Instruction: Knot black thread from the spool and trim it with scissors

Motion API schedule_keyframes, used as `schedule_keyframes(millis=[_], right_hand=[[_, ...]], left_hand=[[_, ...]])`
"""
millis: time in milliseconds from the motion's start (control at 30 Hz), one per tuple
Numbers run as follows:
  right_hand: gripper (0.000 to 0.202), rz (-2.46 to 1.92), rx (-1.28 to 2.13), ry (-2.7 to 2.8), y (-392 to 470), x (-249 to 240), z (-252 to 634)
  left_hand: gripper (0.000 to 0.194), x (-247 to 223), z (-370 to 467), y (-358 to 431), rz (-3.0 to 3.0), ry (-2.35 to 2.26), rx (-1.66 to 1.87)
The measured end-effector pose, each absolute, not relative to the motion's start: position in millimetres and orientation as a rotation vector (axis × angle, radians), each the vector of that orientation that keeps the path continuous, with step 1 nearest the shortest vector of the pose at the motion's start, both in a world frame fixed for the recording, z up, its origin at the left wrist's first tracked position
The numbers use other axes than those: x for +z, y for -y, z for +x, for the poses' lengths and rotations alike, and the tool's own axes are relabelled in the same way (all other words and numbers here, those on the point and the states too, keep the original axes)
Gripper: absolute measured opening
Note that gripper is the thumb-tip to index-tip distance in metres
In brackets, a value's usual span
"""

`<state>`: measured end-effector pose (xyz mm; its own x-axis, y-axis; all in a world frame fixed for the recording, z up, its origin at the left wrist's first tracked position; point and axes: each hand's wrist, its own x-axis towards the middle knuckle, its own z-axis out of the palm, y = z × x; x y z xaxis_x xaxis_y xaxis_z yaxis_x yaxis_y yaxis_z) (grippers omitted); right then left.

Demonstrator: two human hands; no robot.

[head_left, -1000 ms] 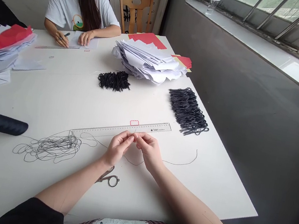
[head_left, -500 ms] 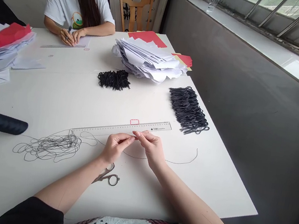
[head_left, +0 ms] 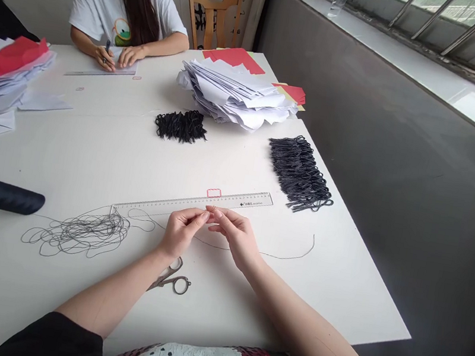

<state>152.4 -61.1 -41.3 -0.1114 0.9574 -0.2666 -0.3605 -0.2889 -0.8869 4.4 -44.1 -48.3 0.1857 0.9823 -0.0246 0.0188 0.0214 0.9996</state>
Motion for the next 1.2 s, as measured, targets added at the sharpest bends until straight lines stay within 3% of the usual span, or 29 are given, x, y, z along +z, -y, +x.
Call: schedule_keyframes(millis=[1200], right_hand=[[0.027,-1.106,1.547,0.822,57.6,-39.1,154.3]], left_hand=[[0.03,-49.5,4.4,44.7,1.189,-0.939,0.909]])
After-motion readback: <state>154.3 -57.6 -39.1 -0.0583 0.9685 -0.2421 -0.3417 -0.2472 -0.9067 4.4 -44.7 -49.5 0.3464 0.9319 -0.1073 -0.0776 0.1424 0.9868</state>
